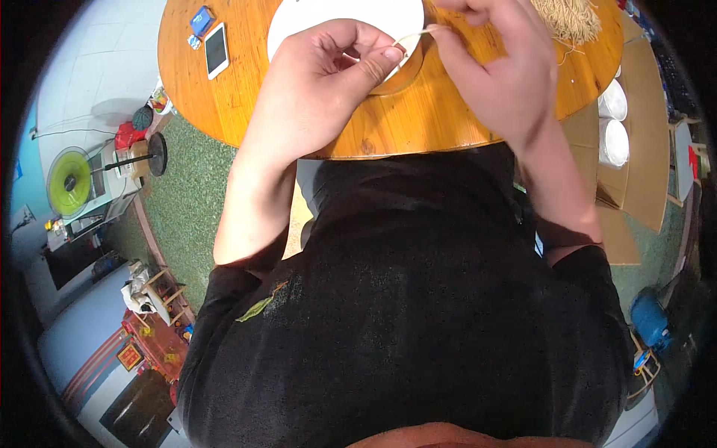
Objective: Putting rubber bands on stacks of paper cups to package them.
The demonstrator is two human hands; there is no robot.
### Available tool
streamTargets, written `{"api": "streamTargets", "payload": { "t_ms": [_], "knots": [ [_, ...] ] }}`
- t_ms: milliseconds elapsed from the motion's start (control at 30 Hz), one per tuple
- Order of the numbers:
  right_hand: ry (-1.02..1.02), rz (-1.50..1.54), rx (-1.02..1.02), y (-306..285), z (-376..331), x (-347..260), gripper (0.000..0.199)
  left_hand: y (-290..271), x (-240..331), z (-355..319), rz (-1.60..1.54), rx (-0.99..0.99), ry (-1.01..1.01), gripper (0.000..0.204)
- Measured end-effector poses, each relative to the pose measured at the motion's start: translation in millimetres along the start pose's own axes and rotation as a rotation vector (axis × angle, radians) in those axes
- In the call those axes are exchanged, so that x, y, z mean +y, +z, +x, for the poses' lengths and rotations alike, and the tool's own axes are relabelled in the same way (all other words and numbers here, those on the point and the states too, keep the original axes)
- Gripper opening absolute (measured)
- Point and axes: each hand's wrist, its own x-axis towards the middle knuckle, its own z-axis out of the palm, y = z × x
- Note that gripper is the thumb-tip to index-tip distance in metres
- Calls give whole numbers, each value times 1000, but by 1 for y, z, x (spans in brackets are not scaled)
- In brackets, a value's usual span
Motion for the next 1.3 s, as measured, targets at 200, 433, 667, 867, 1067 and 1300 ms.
{"api": "streamTargets", "payload": {
  "t_ms": [200, 433, 667, 867, 1067, 1300],
  "knots": [
    [105, 147, 111, 25, -46, 2, 19, -4, 6, 3, -27, -31, -46, 18],
    [136, 175, 88, 34, -54, -5, 16, -9, 10, 6, -41, -67, -118, 17],
    [129, 104, 141, 41, -52, -5, 14, -5, 13, 5, -16, -49, -120, 17],
    [127, 49, 162, 46, -53, -5, 12, -3, 13, 6, 6, -25, -111, 17],
    [163, 52, 126, 42, -50, -11, 11, 1, 13, 4, 3, -1, -117, 17],
    [329, 202, 5, 40, -48, -16, 7, -2, 13, 2, 26, -86, -79, 20]
  ]
}}
